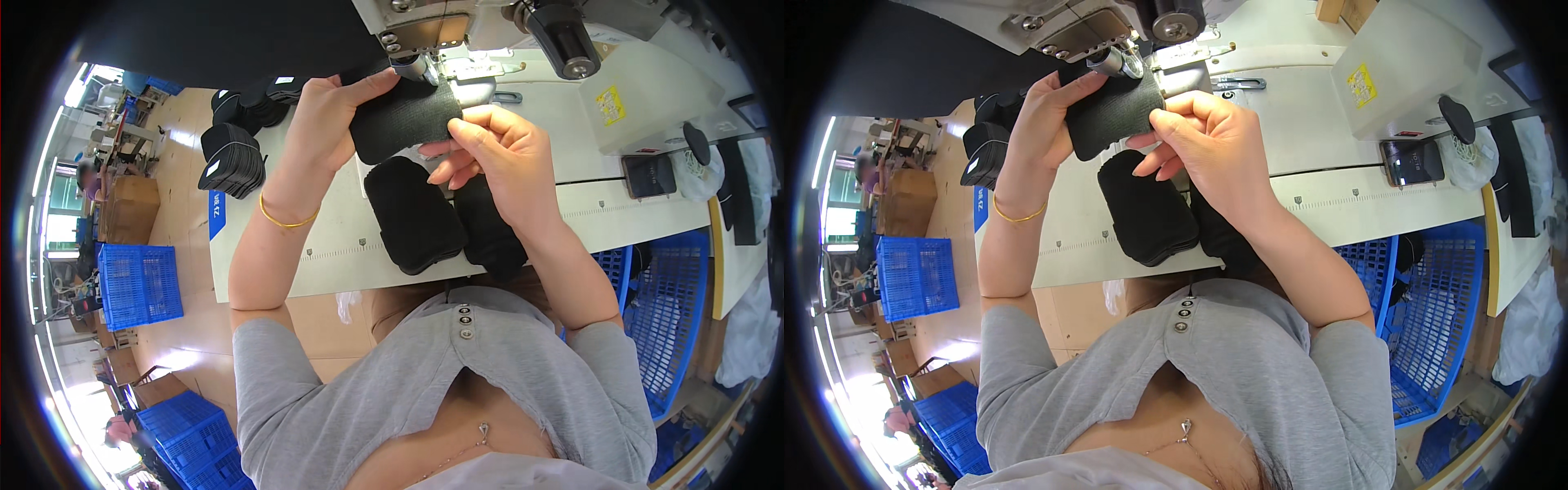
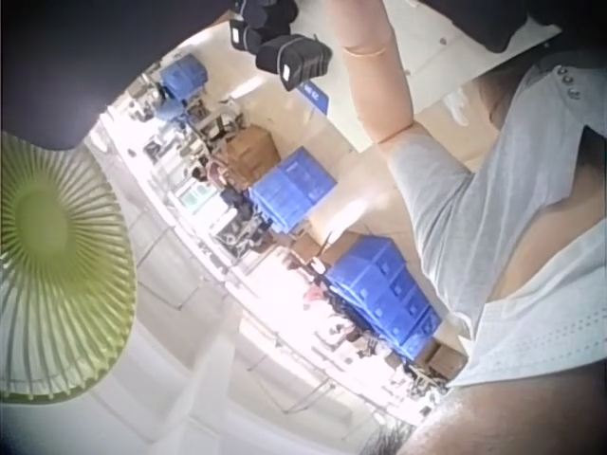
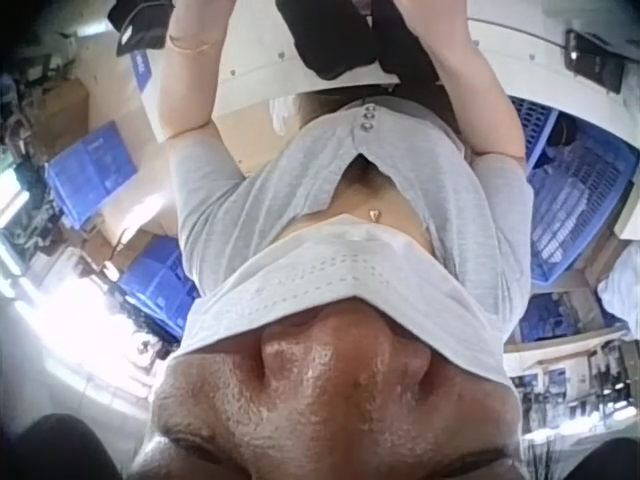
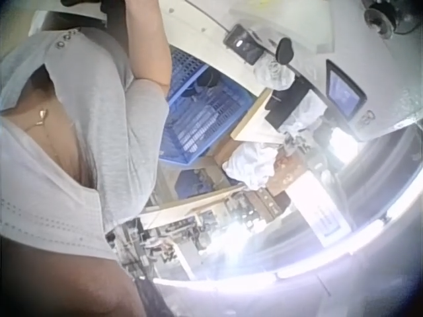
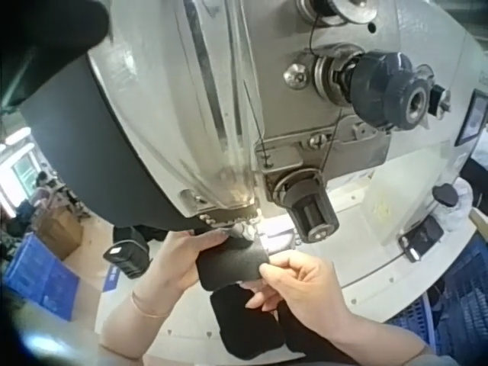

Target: Stitch small black shoe components using an industrial sewing machine.

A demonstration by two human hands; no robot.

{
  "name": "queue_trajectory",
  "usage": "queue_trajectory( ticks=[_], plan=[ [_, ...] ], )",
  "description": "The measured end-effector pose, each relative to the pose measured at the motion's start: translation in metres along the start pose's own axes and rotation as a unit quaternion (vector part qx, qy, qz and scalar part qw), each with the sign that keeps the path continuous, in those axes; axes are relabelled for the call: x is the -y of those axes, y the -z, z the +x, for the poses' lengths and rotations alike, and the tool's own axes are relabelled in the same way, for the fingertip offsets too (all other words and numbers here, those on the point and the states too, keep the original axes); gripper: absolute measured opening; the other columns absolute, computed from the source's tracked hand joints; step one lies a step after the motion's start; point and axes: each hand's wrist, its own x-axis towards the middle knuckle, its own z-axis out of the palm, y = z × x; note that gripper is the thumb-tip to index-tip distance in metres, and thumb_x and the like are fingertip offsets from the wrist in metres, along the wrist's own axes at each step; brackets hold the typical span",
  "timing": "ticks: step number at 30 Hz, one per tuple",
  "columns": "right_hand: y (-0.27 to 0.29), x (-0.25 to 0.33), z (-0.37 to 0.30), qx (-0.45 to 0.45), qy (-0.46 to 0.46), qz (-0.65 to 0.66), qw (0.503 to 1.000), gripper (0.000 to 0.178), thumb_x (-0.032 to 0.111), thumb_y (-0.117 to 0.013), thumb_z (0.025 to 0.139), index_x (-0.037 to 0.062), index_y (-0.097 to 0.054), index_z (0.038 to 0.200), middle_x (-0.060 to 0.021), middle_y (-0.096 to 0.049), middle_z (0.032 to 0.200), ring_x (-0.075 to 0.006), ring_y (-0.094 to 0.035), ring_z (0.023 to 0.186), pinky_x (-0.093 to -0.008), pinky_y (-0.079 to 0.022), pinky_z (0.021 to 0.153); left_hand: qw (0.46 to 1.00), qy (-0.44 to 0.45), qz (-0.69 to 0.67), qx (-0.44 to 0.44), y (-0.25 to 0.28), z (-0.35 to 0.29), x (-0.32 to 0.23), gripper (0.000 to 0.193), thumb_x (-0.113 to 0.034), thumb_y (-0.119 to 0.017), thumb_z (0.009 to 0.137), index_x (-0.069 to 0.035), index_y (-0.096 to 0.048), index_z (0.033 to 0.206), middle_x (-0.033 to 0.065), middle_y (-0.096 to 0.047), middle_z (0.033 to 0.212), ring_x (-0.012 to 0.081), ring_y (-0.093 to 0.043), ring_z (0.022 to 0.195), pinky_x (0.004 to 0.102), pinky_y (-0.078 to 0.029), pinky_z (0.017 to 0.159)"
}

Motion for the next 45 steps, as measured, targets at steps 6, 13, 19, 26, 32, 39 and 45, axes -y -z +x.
queue_trajectory(
  ticks=[6, 13, 19, 26, 32, 39, 45],
  plan=[
    [-0.003, -0.005, 0.004, -0.006, 0.015, 0.000, 1.000, 0.018, 0.013, -0.056, 0.097, -0.0043, -0.062, 0.098, -0.0184, -0.072, 0.087, -0.0187, -0.070, 0.064, -0.0247, -0.055, 0.053, 0.999, 0.001, 0.032, 0.007, -0.003, 0.002, -0.006, 0.014, 0.001, -0.069, 0.085, 0.006, -0.067, 0.098, 0.0138, -0.070, 0.094, 0.0219, -0.070, 0.083, 0.0328, -0.061, 0.074],
    [-0.005, -0.009, 0.005, -0.001, 0.023, 0.002, 1.000, 0.018, 0.012, -0.057, 0.097, -0.0047, -0.061, 0.098, -0.0156, -0.072, 0.086, -0.0182, -0.071, 0.066, -0.0236, -0.054, 0.055, 0.995, 0.026, 0.062, 0.069, 0.004, 0.011, -0.009, 0.022, -0.003, -0.066, 0.088, 0.003, -0.061, 0.108, 0.0120, -0.068, 0.102, 0.0176, -0.068, 0.090, 0.0309, -0.057, 0.083],
    [-0.010, -0.009, 0.005, -0.007, 0.035, -0.005, 0.999, 0.016, 0.012, -0.056, 0.097, -0.0036, -0.062, 0.095, -0.0137, -0.072, 0.084, -0.0172, -0.070, 0.064, -0.0235, -0.054, 0.055, 0.975, -0.093, 0.202, 0.004, 0.008, 0.008, 0.009, 0.020, -0.003, -0.067, 0.088, 0.002, -0.061, 0.106, 0.0081, -0.066, 0.106, 0.0172, -0.066, 0.095, 0.0283, -0.053, 0.083],
    [-0.009, -0.010, -0.003, -0.026, 0.045, -0.037, 0.998, 0.015, 0.011, -0.057, 0.096, -0.0023, -0.062, 0.092, -0.0092, -0.071, 0.082, -0.0110, -0.069, 0.070, -0.0222, -0.054, 0.061, 0.600, -0.568, 0.563, 0.043, -0.002, -0.044, 0.019, 0.046, 0.000, -0.071, 0.065, -0.001, -0.065, 0.111, 0.0143, -0.062, 0.113, 0.0301, -0.062, 0.103, 0.0364, -0.053, 0.083],
    [-0.017, -0.028, -0.016, -0.013, 0.085, -0.012, 0.996, 0.031, 0.004, -0.051, 0.097, -0.0069, -0.055, 0.126, -0.0131, -0.065, 0.117, -0.0172, -0.062, 0.109, -0.0291, -0.049, 0.095, 0.551, -0.623, 0.553, 0.048, -0.014, -0.027, 0.029, 0.036, 0.002, -0.068, 0.066, 0.001, -0.071, 0.101, 0.0092, -0.068, 0.103, 0.0264, -0.066, 0.091, 0.0341, -0.056, 0.077],
    [-0.026, -0.023, -0.022, 0.059, 0.070, 0.059, 0.994, 0.049, -0.003, -0.046, 0.095, -0.0071, -0.035, 0.143, -0.0156, -0.045, 0.142, -0.0226, -0.044, 0.133, -0.0363, -0.036, 0.112, 0.599, -0.606, 0.522, 0.043, -0.012, -0.025, 0.031, 0.030, 0.005, -0.069, 0.067, 0.002, -0.072, 0.096, 0.0105, -0.070, 0.099, 0.0257, -0.068, 0.089, 0.0320, -0.057, 0.073],
    [-0.034, -0.026, -0.027, 0.047, 0.057, 0.086, 0.994, 0.055, -0.006, -0.044, 0.094, -0.0069, -0.029, 0.146, -0.0169, -0.043, 0.144, -0.0238, -0.042, 0.135, -0.0373, -0.034, 0.114, 0.603, -0.594, 0.530, 0.052, -0.006, -0.027, 0.026, 0.031, 0.007, -0.068, 0.067, 0.001, -0.072, 0.097, 0.0100, -0.071, 0.099, 0.0256, -0.068, 0.089, 0.0319, -0.057, 0.072]
  ],
)
